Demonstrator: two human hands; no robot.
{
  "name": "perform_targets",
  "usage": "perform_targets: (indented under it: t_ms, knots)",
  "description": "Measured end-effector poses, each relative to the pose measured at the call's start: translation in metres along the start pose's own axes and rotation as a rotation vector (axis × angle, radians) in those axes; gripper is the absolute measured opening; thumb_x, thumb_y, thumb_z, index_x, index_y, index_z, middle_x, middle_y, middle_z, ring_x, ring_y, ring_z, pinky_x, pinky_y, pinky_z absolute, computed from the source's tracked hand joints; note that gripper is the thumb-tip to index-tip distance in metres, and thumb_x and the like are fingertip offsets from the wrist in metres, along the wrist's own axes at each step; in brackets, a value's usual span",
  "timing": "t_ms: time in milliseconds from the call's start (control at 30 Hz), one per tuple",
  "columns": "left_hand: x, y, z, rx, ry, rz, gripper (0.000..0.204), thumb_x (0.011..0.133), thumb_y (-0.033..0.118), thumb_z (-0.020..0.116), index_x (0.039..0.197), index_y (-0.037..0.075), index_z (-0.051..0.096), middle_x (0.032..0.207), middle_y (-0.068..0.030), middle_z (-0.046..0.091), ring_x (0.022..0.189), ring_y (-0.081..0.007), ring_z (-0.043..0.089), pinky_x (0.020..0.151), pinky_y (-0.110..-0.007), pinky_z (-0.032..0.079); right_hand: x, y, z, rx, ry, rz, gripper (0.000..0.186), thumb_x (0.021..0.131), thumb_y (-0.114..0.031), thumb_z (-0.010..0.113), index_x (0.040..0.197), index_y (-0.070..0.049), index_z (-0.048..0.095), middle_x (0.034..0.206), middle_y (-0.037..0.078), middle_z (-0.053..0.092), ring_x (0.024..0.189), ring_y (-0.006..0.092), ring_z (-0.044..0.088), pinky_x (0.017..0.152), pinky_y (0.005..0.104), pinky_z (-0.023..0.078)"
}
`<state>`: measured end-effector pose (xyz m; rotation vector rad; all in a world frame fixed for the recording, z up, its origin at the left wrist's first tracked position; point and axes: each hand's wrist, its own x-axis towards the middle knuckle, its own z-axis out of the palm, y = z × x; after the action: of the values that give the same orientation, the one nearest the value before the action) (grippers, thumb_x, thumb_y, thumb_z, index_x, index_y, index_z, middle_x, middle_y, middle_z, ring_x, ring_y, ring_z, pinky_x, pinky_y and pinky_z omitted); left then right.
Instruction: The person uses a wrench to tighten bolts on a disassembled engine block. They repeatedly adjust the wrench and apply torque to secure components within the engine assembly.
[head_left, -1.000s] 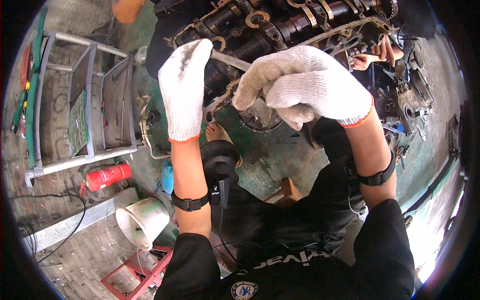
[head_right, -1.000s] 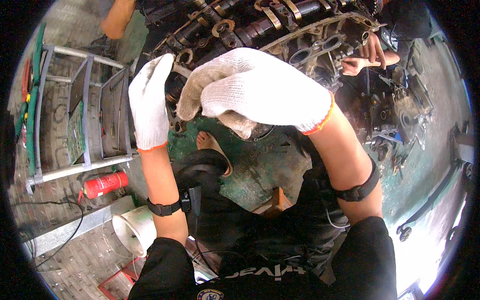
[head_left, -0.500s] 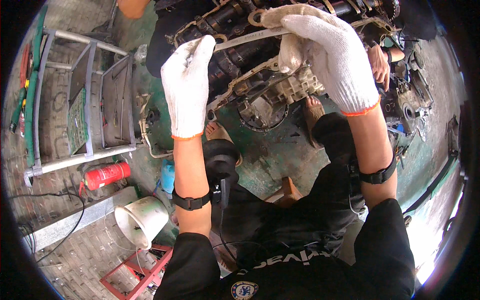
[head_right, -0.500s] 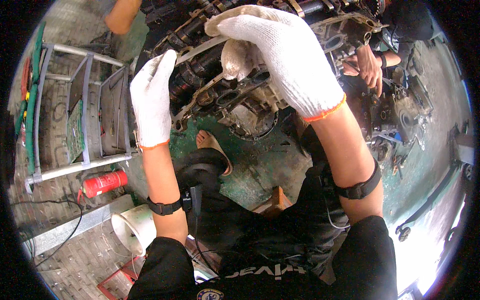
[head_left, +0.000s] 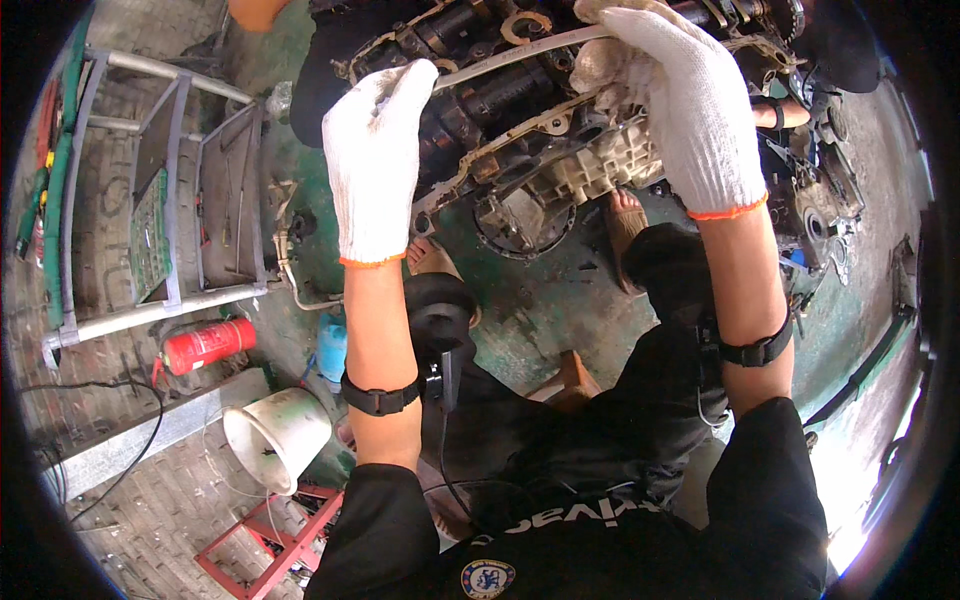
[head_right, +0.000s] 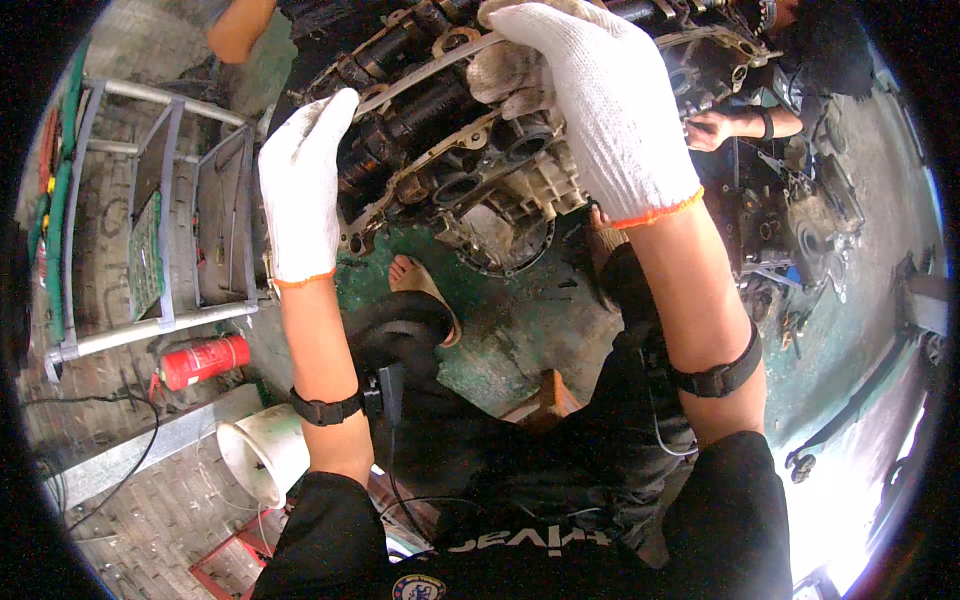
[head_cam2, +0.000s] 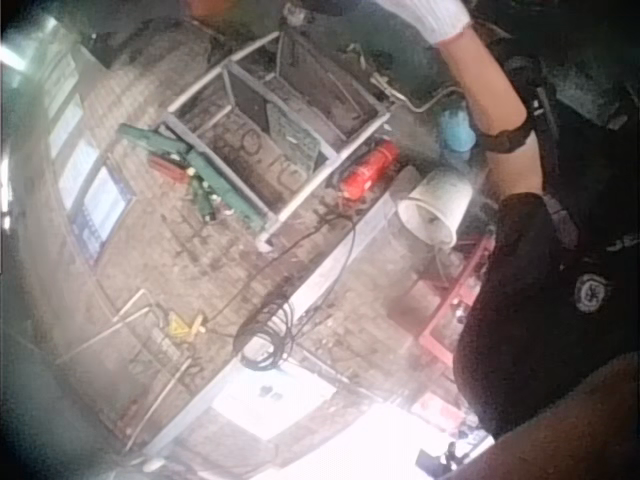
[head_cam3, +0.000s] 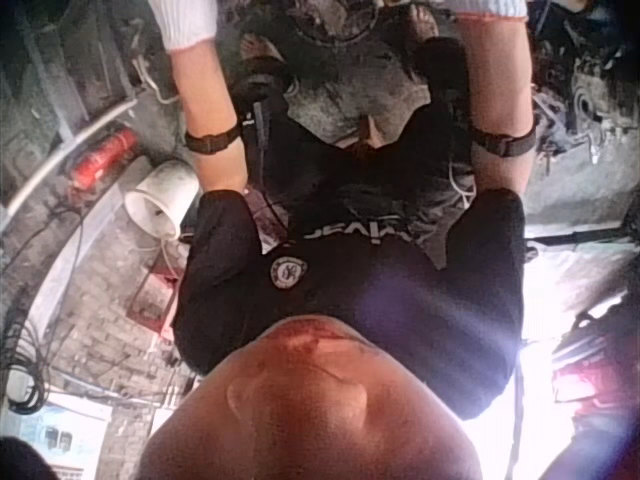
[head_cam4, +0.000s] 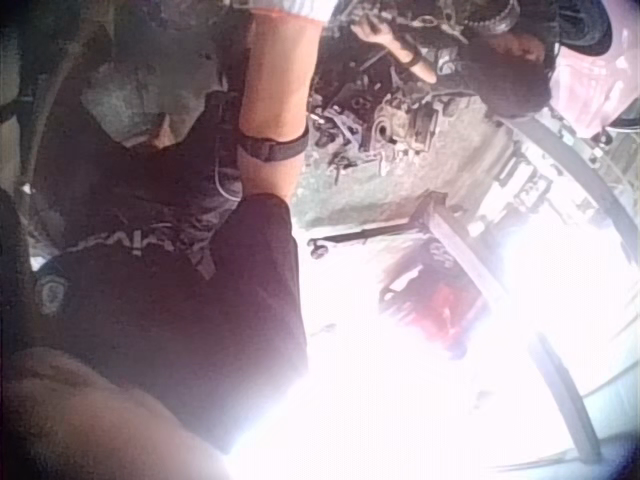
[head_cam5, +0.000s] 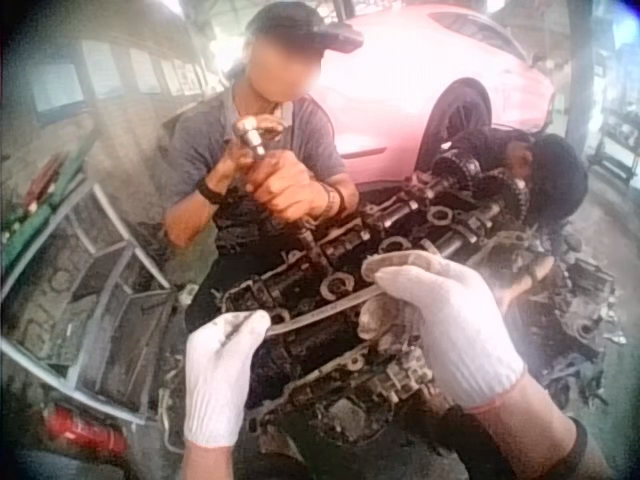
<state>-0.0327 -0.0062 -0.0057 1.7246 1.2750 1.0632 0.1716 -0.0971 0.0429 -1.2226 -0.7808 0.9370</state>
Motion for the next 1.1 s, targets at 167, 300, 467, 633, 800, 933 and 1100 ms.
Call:
perform_targets:
  t_ms: [167, 300, 467, 633, 800, 933, 1100]
  knots:
    - [0.004, -0.002, -0.005, 0.002, -0.023, 0.034, 0.035, 0.092, 0.026, 0.074, 0.108, -0.006, 0.073, 0.093, -0.0083, 0.075, 0.085, -0.0112, 0.064, 0.081, -0.027, 0.05, 0.0, -0.006, 0.003, -0.032, 0.033, 0.077, 0.03, 0.098, -0.013, 0.054, 0.113, 0.01, 0.065, 0.083, 0.013, 0.071, 0.073, 0.0194, 0.067, 0.069, 0.0281, 0.051]
    - [0.006, -0.002, -0.008, 0.05, -0.051, 0.044, 0.036, 0.093, 0.026, 0.073, 0.109, -0.005, 0.073, 0.095, -0.0065, 0.074, 0.087, -0.011, 0.063, 0.083, -0.026, 0.048, 0.001, -0.001, 0.002, -0.023, 0.093, 0.069, 0.029, 0.098, -0.013, 0.055, 0.113, 0.01, 0.065, 0.083, 0.012, 0.071, 0.074, 0.0194, 0.067, 0.069, 0.0275, 0.051]
    - [0.006, 0.0, -0.008, 0.013, -0.088, 0.005, 0.035, 0.094, 0.026, 0.071, 0.111, -0.005, 0.073, 0.097, -0.0029, 0.071, 0.09, -0.0098, 0.06, 0.086, -0.025, 0.046, 0.006, 0.008, -0.003, -0.301, -0.244, -0.077, 0.031, 0.098, -0.021, 0.059, 0.111, 0.006, 0.07, 0.075, 0.007, 0.07, 0.064, 0.012, 0.065, 0.061, 0.0242, 0.05]
    - [0.006, 0.0, -0.006, 0.083, -0.044, 0.096, 0.034, 0.091, 0.027, 0.074, 0.104, -0.005, 0.074, 0.089, -0.0099, 0.075, 0.079, -0.0118, 0.062, 0.076, -0.027, 0.049, -0.003, 0.012, -0.003, -0.225, -0.573, 0.182, 0.03, 0.091, -0.017, 0.065, 0.111, 0.006, 0.07, 0.086, 0.013, 0.075, 0.073, 0.0159, 0.073, 0.063, 0.0244, 0.055]
    - [0.006, -0.002, -0.005, 0.1, -0.049, 0.119, 0.034, 0.092, 0.028, 0.073, 0.1, -0.006, 0.073, 0.083, -0.0088, 0.073, 0.073, -0.0116, 0.056, 0.071, -0.029, 0.048, -0.023, 0.027, 0.025, -0.113, -0.639, 0.22, 0.047, 0.088, -0.021, 0.07, 0.123, 0.009, 0.062, 0.084, 0.009, 0.075, 0.077, 0.0119, 0.071, 0.068, 0.0226, 0.053]
    - [0.005, -0.001, -0.007, 0.099, -0.076, 0.098, 0.036, 0.093, 0.03, 0.072, 0.099, -0.006, 0.072, 0.08, -0.0077, 0.072, 0.071, -0.0108, 0.053, 0.069, -0.03, 0.047, -0.047, 0.047, 0.063, 0.153, -0.61, 0.482, 0.03, 0.089, -0.013, 0.071, 0.113, 0.003, 0.065, 0.096, 0.008, 0.075, 0.081, 0.0125, 0.07, 0.069, 0.0241, 0.055]
    - [0.0, 0.005, -0.013, 0.105, -0.065, 0.017, 0.04, 0.093, 0.032, 0.072, 0.102, -0.007, 0.073, 0.085, -0.0075, 0.073, 0.076, -0.0104, 0.06, 0.072, -0.028, 0.048, -0.056, 0.063, 0.085, 0.406, -0.513, 0.612, 0.023, 0.083, -0.011, 0.072, 0.103, 0.0, 0.068, 0.088, 0.006, 0.073, 0.07, 0.0118, 0.064, 0.061, 0.0248, 0.05]
